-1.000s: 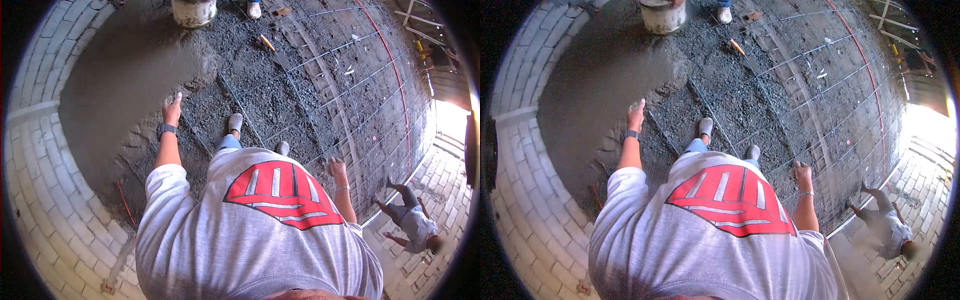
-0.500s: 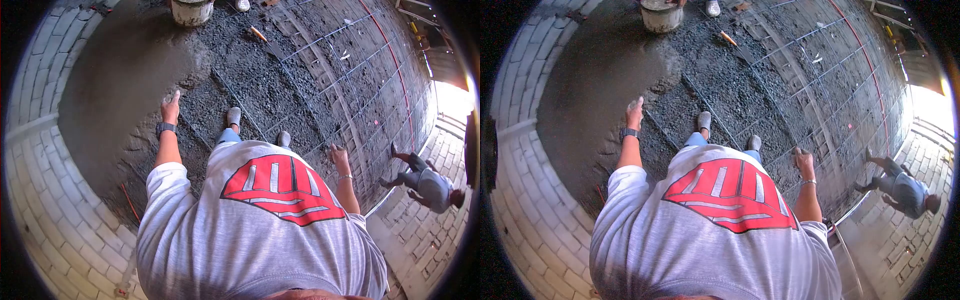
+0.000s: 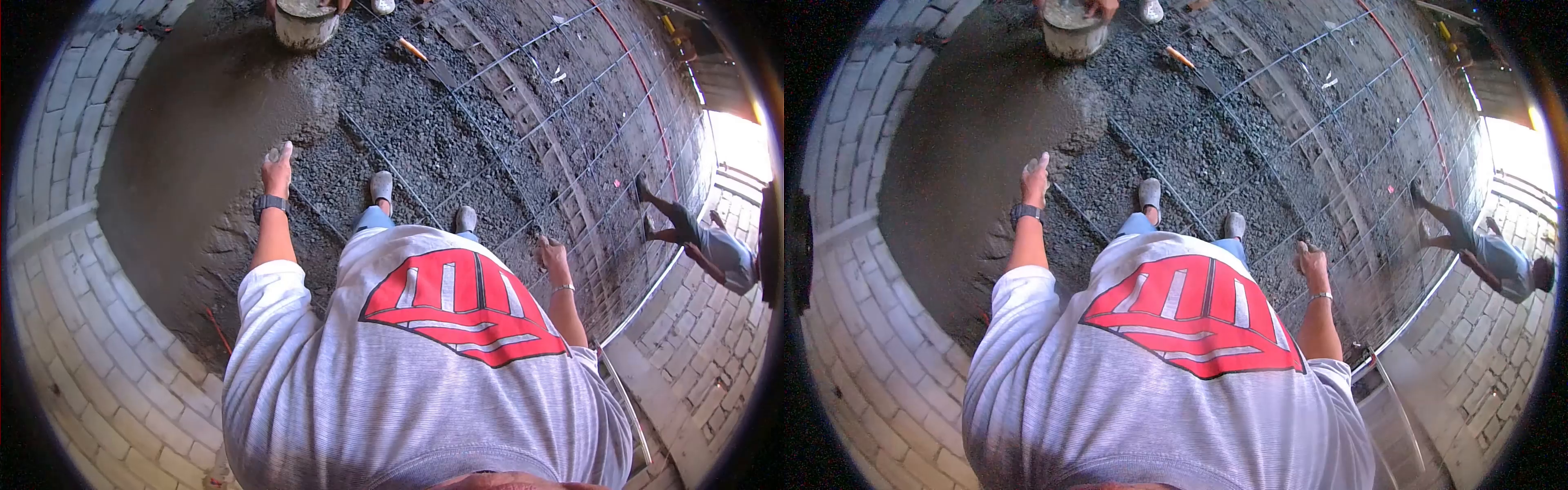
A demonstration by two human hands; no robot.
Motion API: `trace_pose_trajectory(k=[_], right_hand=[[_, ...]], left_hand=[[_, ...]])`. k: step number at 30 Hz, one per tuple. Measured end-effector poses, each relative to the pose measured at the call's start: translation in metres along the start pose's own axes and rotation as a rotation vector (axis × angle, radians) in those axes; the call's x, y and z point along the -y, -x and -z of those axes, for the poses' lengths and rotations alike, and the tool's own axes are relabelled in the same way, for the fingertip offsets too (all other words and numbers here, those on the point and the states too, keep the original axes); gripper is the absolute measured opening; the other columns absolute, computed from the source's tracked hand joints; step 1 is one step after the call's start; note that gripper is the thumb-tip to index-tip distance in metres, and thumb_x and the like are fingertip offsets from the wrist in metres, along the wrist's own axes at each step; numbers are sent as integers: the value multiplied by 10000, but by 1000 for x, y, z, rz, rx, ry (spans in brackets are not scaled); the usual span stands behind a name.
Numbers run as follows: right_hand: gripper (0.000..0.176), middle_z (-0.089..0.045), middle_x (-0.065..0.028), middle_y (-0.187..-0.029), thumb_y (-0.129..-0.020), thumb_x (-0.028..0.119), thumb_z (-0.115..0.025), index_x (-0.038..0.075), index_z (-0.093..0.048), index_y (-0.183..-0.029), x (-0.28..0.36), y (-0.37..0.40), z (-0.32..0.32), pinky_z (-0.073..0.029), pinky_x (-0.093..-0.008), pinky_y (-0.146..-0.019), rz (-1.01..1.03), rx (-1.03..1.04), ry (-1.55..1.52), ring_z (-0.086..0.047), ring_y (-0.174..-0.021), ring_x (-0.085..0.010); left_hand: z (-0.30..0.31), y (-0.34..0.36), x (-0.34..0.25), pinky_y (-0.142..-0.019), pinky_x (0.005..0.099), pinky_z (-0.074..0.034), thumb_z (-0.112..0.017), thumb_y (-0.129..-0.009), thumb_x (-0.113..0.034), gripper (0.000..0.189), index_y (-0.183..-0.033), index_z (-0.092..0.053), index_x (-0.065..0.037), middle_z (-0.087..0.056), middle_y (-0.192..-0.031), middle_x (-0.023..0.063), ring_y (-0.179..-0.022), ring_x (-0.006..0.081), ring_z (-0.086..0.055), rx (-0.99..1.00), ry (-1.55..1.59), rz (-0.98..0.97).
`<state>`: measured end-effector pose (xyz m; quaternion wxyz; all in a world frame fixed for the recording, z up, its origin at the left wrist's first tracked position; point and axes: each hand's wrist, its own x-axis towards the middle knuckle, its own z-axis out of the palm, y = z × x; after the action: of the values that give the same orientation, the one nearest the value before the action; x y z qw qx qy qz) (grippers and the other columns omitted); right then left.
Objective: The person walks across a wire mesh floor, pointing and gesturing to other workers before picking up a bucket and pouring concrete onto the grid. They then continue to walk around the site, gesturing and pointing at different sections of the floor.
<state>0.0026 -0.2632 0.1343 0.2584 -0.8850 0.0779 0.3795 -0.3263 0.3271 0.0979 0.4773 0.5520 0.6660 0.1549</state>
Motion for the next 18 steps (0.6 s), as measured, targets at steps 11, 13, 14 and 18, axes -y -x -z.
trace_pose_trajectory(k=[11,13,14,18], right_hand=[[311,-605,-70,-633,-839,350,-560,40,-586,-844,21,12,-2,-392,-265,-388,-34,3,-51,-529,-465,-133],[318,-603,-70,-630,-840,357,-554,41,-582,-838,20,10,-2,-381,-266,-376,-46,16,-65,-525,-464,-131],[318,-603,-70,-630,-840,357,-554,41,-582,-838,20,10,-2,-381,-266,-376,-47,17,-65,-525,-464,-131],[327,-589,-67,-610,-841,357,-549,34,-576,-799,26,15,0,-368,-274,-371,-21,23,-103,-508,-458,-129]], left_hand=[[1,1,2,-902,315,-386,-666,-749,-413,730,-1188,-428,119,-523,-1160,201,-1060,261,-507,22,52,6],[2,0,2,-909,316,-383,-663,-747,-423,748,-1197,-416,121,-510,-1178,206,-1075,265,-499,26,47,6],[2,0,3,-916,318,-379,-661,-745,-433,767,-1206,-405,124,-496,-1196,212,-1091,269,-492,31,43,6],[4,-11,0,-944,322,-358,-651,-745,-450,788,-1222,-391,121,-464,-1237,221,-1137,278,-463,27,45,-4]])
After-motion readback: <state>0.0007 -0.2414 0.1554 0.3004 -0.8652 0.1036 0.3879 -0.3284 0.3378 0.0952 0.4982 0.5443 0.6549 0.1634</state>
